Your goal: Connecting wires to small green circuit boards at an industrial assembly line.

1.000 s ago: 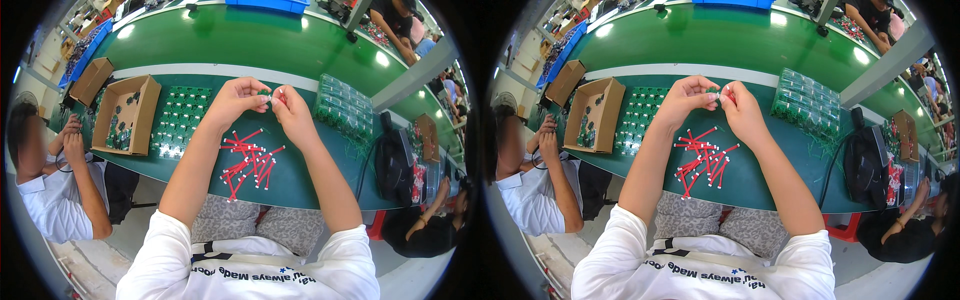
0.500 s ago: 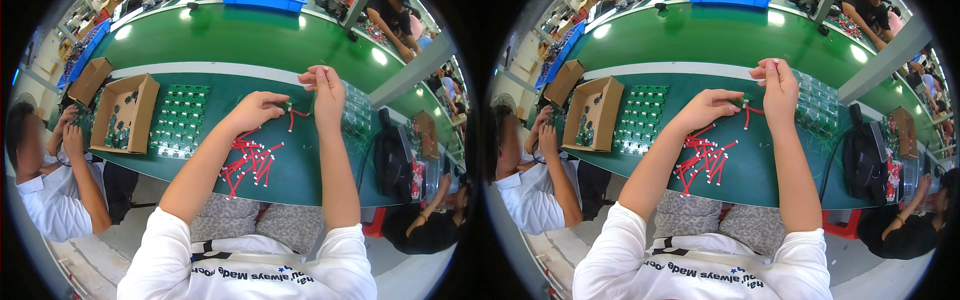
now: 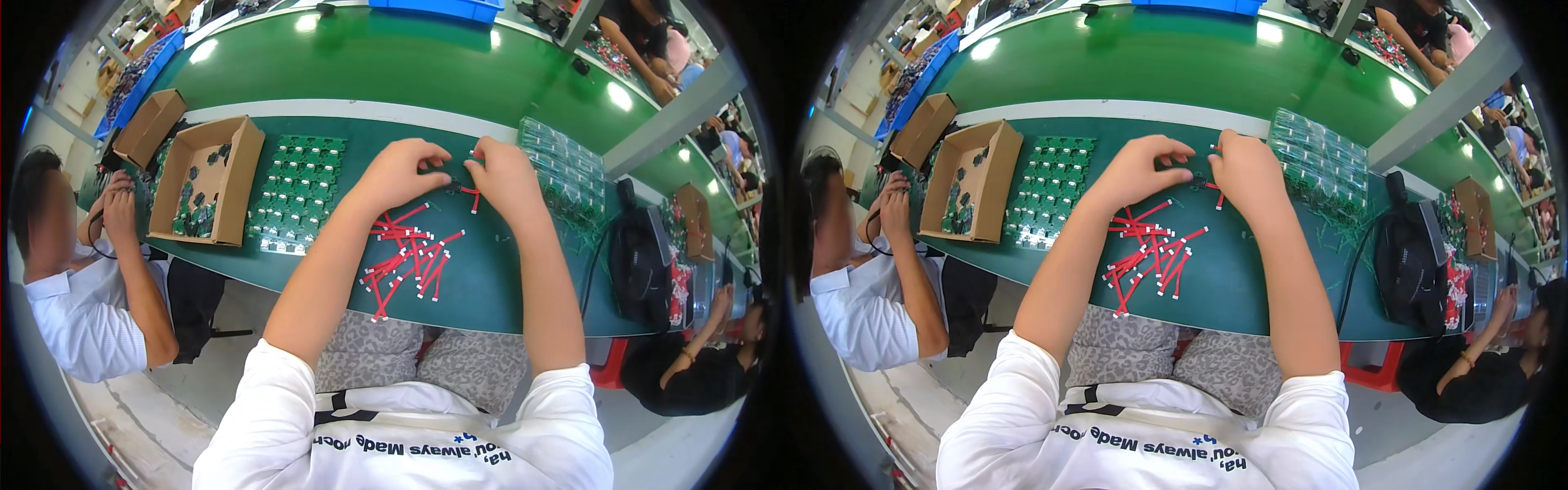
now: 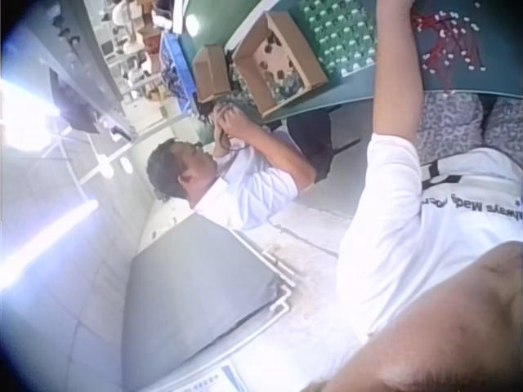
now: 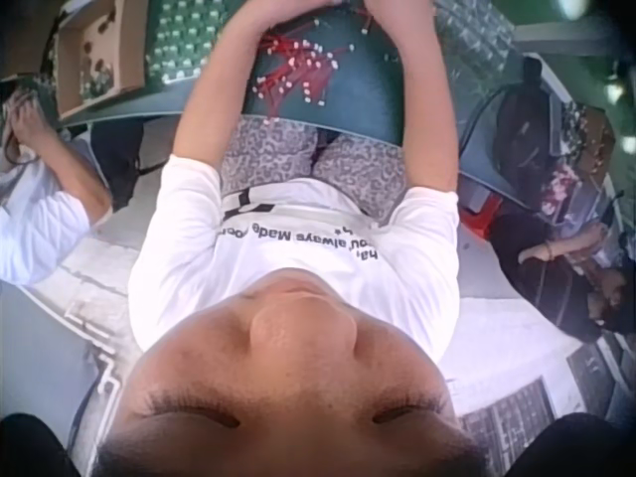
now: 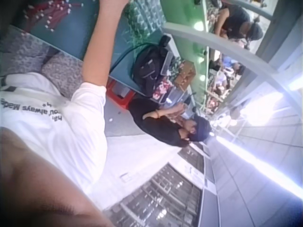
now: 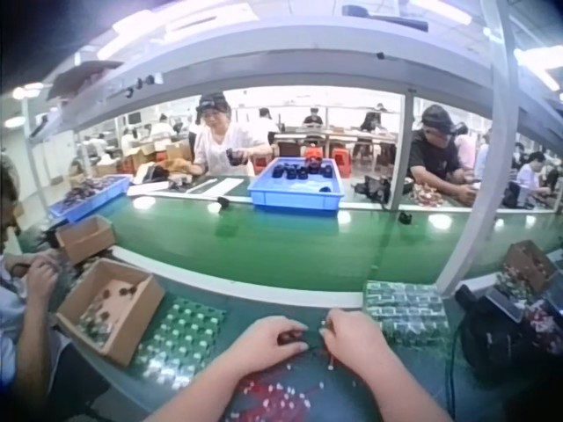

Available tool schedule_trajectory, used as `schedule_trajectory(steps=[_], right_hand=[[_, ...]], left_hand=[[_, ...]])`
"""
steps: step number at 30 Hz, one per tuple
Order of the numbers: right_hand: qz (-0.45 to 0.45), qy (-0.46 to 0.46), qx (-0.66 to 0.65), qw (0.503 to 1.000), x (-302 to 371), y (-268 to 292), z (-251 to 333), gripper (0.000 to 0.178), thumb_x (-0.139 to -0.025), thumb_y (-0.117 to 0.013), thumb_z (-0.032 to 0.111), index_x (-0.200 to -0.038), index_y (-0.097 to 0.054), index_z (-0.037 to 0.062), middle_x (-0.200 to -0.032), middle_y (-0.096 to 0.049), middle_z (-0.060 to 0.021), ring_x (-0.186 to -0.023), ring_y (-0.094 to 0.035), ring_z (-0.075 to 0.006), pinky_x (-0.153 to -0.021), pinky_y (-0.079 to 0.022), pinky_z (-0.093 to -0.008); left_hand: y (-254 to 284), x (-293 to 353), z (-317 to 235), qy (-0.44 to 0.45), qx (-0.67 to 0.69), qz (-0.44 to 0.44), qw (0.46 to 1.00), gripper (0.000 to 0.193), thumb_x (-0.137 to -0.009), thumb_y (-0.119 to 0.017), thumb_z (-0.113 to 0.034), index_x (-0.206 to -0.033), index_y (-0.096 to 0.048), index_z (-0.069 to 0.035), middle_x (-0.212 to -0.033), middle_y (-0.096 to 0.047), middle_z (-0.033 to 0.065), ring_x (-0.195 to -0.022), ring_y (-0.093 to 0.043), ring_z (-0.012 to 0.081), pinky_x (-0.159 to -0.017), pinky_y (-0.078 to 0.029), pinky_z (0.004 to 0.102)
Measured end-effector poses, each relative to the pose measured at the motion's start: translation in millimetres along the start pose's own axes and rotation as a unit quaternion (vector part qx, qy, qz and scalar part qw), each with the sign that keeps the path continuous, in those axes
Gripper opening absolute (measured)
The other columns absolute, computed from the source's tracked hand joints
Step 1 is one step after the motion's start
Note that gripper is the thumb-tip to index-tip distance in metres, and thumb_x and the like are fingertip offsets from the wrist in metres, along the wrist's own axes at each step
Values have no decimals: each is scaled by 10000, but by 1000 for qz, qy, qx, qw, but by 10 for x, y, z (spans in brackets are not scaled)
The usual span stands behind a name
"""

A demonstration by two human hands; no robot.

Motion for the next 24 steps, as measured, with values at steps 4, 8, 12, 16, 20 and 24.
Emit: schedule_trajectory(steps=[4,8,12,16,20,24], right_hand=[[68,-62,77,993,49,-83,123,255,-766,-683,195,-848,-595,-30,-798,-644,-198,-789,-637,-355,-703,-513,-432],[36,-5,113,993,40,-126,94,119,-752,-626,74,-823,-603,-20,-768,-653,-184,-772,-656,-344,-669,-528,-410],[31,-35,103,994,18,-107,90,113,-786,-565,88,-796,-611,-15,-771,-652,-188,-770,-652,-349,-670,-524,-425],[32,-56,-27,998,-23,-6,7,188,-854,-529,149,-828,-630,-7,-797,-639,-204,-783,-624,-376,-711,-499,-451],[22,-45,-105,993,-27,-79,-84,219,-864,-527,167,-811,-589,-37,-764,-587,-240,-727,-576,-398,-666,-447,-452],[42,-37,-73,996,-17,-73,-50,226,-861,-539,175,-813,-612,-34,-739,-593,-227,-704,-579,-382,-653,-454,-429]], left_hand=[[-51,34,-62,-56,-109,30,992,296,-676,-749,-123,-958,-684,-56,-886,-599,89,-852,-583,240,-763,-479,349],[-44,34,-77,-48,-105,33,993,267,-680,-747,-118,-931,-684,-53,-887,-597,86,-843,-582,237,-760,-479,345],[-37,22,-74,-42,-70,11,997,188,-706,-719,-71,-884,-672,-36,-858,-605,85,-806,-592,219,-733,-488,325],[-22,7,-52,-23,-29,3,999,130,-732,-686,-31,-860,-666,-21,-834,-614,86,-736,-604,191,-693,-495,302],[-6,9,-63,-38,-43,12,998,112,-737,-679,-27,-847,-662,-12,-839,-613,85,-719,-606,186,-683,-495,298],[71,20,-116,-56,-11,7,998,93,-745,-666,-21,-838,-659,-21,-806,-615,62,-705,-599,151,-662,-486,268]])
Point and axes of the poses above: each hand's wrist, its own x-axis away from the middle knuckle, its own y-axis out of the back of the hand, z = x × y, the point moved 1 cm from there along -x, towards the middle knuckle
